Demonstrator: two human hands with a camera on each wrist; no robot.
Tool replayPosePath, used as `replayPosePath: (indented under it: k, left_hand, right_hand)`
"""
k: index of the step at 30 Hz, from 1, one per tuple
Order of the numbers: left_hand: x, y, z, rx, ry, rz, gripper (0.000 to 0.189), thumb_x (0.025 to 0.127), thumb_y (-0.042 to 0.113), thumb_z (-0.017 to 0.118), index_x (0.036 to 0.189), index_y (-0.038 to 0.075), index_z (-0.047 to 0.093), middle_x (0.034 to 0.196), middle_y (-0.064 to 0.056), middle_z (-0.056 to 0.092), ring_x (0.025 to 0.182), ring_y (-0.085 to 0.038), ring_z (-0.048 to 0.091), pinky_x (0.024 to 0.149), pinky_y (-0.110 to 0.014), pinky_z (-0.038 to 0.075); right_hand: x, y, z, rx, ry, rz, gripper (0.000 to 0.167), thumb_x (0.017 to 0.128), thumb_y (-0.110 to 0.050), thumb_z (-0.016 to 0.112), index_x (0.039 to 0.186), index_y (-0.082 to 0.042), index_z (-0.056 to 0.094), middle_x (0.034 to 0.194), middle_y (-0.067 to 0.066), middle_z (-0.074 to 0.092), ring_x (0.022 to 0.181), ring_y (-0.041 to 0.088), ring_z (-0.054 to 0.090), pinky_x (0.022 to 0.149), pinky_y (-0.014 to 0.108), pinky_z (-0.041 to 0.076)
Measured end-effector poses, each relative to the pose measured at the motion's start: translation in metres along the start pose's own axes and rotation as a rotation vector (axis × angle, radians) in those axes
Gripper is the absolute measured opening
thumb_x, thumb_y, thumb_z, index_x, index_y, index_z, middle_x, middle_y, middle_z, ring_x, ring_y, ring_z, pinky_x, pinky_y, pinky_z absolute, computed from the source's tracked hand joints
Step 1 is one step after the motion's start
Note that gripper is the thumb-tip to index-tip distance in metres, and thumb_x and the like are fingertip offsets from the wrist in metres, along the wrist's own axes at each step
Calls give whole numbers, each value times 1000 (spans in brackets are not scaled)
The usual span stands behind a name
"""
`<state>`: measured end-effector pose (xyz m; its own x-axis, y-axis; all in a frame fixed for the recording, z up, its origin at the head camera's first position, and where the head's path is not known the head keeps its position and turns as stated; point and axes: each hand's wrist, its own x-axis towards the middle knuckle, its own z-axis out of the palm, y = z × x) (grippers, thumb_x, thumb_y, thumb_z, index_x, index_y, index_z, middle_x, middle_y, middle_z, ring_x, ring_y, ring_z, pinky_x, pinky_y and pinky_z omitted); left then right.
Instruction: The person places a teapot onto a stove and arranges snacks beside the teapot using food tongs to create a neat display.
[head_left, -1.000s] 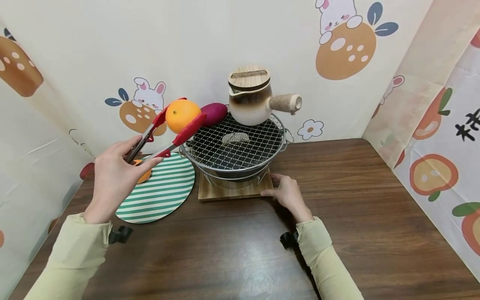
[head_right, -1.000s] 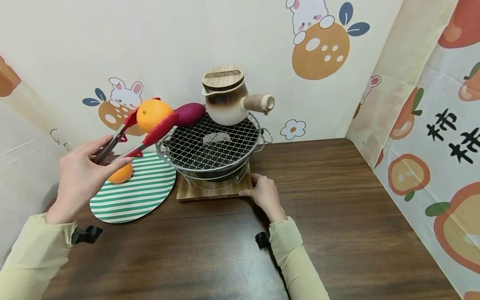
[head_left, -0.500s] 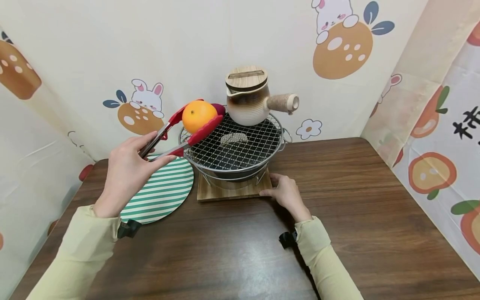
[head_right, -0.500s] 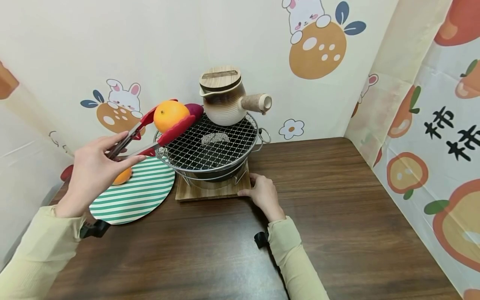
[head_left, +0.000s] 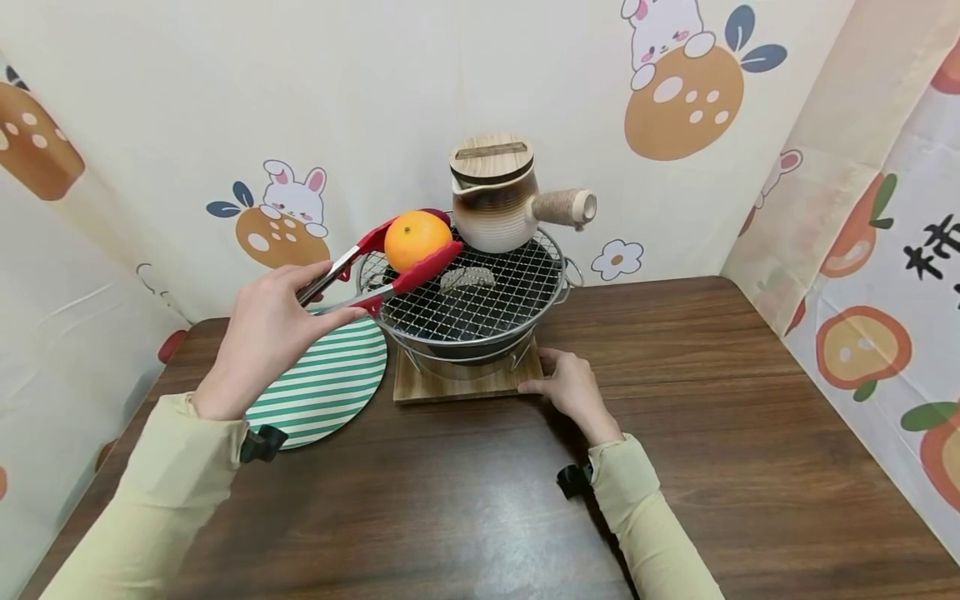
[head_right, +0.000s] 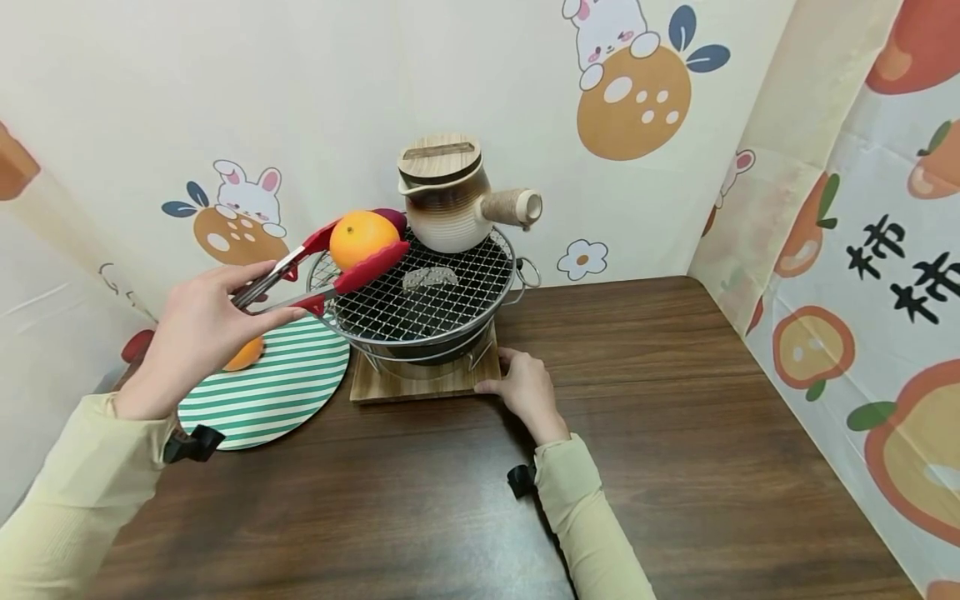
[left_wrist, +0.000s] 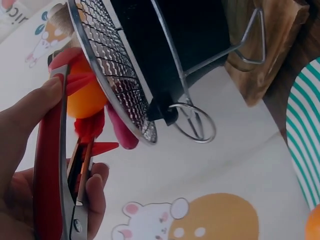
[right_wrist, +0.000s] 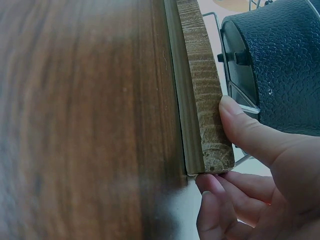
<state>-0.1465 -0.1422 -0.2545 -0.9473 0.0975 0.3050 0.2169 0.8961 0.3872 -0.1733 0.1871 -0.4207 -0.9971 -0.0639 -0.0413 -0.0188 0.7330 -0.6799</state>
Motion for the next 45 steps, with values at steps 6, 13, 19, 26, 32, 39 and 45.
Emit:
replayPosePath:
  k: [6,13,19,26,32,39,45]
  left_hand:
    - [8,8,-6,22,-97,-20,77,76,51,77,136,7,56,124,-20,64,105,-35,57,75,-45,49]
    - [16,18,-9,77,-148,6,74,76,49,78,132,5,59,112,-19,69,92,-30,58,61,-34,43]
    - [21,22,-8,87,-160,10,73,75,47,79,132,6,59,99,-18,71,81,-27,56,54,-30,38]
    - [28,27,-6,64,-199,-4,75,75,46,79,135,8,57,92,-16,70,77,-26,54,50,-31,36]
    - [34,32,-5,59,-209,23,73,75,46,79,132,5,59,89,-17,72,74,-26,54,49,-31,35]
    - [36,31,-6,84,-212,22,71,75,44,79,131,5,60,57,-8,57,64,-23,48,50,-31,32]
    - [35,31,-5,84,-220,17,73,75,46,79,131,5,59,59,-8,59,68,-24,50,50,-31,34]
  right_hand:
    - [0,0,0,0,-2,4,69,71,-32,84,129,-3,60,124,16,67,112,35,63,95,49,47]
    - [0,0,1,-3,7,1,69,71,-33,84,129,-5,60,124,15,66,112,36,62,94,50,47]
    - [1,0,1,-7,5,0,69,71,-33,84,129,-5,60,125,15,66,113,36,62,95,50,47]
    - [2,0,1,-8,-1,7,69,71,-33,84,130,-5,60,121,15,68,106,33,64,91,49,49]
    - [1,0,1,2,-1,8,69,71,-32,84,130,-5,60,123,15,67,107,33,64,92,49,49]
    - [1,0,0,6,-2,9,69,71,-32,84,130,-4,60,123,15,67,103,30,64,92,48,49]
    - [1,0,1,6,-5,14,70,71,-32,84,130,-4,60,124,14,67,103,29,64,93,47,49]
